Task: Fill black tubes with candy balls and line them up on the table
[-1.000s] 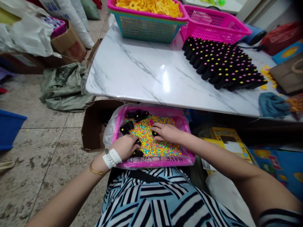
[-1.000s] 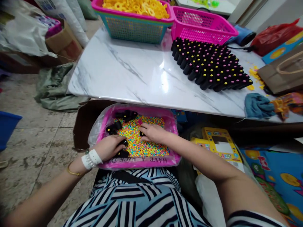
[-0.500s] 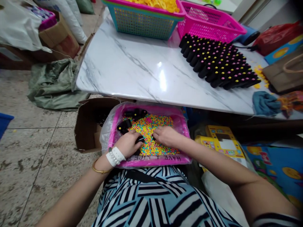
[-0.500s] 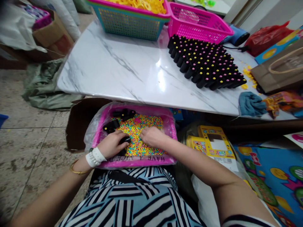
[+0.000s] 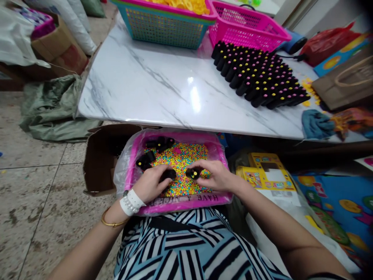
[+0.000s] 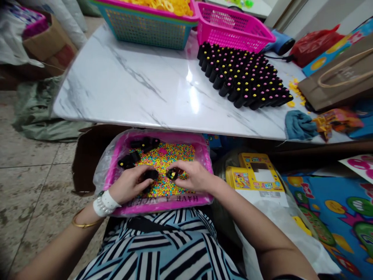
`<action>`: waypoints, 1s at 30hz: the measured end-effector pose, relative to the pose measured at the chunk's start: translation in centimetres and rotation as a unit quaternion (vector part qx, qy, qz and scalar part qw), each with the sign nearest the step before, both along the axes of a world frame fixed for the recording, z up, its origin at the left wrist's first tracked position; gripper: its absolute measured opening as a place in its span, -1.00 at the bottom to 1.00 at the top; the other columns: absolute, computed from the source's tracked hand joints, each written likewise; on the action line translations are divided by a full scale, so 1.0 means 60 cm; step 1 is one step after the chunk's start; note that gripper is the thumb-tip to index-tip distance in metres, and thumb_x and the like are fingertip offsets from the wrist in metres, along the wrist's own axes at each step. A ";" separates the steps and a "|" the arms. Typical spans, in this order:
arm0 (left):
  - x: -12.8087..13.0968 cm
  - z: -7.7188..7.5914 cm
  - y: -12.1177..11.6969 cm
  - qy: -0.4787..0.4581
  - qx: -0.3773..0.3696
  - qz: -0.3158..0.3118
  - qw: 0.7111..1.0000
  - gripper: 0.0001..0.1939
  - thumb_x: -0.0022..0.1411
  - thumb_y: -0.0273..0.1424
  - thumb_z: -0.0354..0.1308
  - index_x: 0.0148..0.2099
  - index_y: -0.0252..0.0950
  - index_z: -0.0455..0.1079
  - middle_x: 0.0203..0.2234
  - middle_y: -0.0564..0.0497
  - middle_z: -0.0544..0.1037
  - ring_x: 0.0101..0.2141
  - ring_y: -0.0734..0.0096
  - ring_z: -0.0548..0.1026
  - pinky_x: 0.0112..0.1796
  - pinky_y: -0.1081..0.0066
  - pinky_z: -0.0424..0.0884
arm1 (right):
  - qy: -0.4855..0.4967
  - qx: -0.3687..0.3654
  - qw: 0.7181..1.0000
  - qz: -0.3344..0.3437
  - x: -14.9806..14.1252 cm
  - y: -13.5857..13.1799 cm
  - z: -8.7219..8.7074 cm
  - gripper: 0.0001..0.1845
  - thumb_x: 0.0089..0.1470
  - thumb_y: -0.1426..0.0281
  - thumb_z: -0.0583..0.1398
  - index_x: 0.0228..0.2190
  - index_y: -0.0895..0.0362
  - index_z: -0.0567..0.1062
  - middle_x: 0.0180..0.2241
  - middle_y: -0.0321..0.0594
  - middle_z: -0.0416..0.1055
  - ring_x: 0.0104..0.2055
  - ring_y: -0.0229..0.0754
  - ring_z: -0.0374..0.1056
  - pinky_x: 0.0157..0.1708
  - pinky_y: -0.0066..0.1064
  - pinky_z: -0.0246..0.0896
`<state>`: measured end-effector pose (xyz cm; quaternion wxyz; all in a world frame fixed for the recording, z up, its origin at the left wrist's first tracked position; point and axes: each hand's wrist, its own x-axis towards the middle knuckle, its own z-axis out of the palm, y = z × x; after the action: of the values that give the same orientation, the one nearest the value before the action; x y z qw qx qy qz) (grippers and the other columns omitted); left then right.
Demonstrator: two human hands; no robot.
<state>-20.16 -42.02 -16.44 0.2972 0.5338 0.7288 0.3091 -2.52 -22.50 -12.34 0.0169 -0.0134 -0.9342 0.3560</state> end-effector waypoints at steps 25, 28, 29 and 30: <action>0.015 0.037 0.015 -0.455 0.012 0.134 0.880 -0.57 0.13 -0.15 0.19 -0.06 -0.30 0.22 -0.51 0.10 0.49 -0.53 0.48 0.48 -0.45 0.43 0.43 | 0.105 0.118 0.981 -0.116 -0.030 -0.049 0.067 -0.51 0.16 0.35 0.16 0.13 0.08 0.27 -0.04 -0.08 0.44 -0.14 -0.14 0.42 -0.18 -0.27 0.39; 0.027 0.036 0.019 -0.440 -0.003 0.115 0.891 -0.58 0.12 -0.11 0.20 -0.13 -0.26 0.18 -0.57 0.15 0.44 -0.56 0.49 0.44 -0.50 0.47 0.38 | 0.095 0.146 0.984 0.039 -0.035 -0.077 0.027 -0.52 0.20 0.49 0.06 0.15 0.11 0.25 0.05 -0.08 0.39 0.05 -0.09 0.33 0.00 -0.18 0.32; 0.029 0.033 0.017 -0.408 -0.005 0.114 0.906 -0.60 0.13 -0.12 0.19 -0.14 -0.26 0.18 -0.56 0.15 0.45 -0.57 0.50 0.43 -0.50 0.48 0.36 | 0.081 0.160 0.982 0.057 -0.034 -0.073 0.015 -0.56 0.20 0.49 0.06 0.12 0.14 0.29 0.00 -0.07 0.42 0.01 -0.08 0.34 -0.02 -0.19 0.32; 0.030 0.030 0.013 -0.362 -0.004 0.112 0.925 -0.63 0.15 -0.13 0.18 -0.14 -0.26 0.20 -0.54 0.14 0.46 -0.56 0.50 0.43 -0.49 0.47 0.36 | 0.056 0.176 0.981 0.062 -0.032 -0.063 0.004 -0.61 0.21 0.47 0.07 0.07 0.16 0.33 -0.06 -0.07 0.45 -0.05 -0.08 0.36 -0.07 -0.20 0.34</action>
<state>-18.36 -41.27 -14.61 0.5062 0.2990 0.6280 0.5098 -4.41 -26.29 -12.09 0.0496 0.0678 -0.9789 0.1865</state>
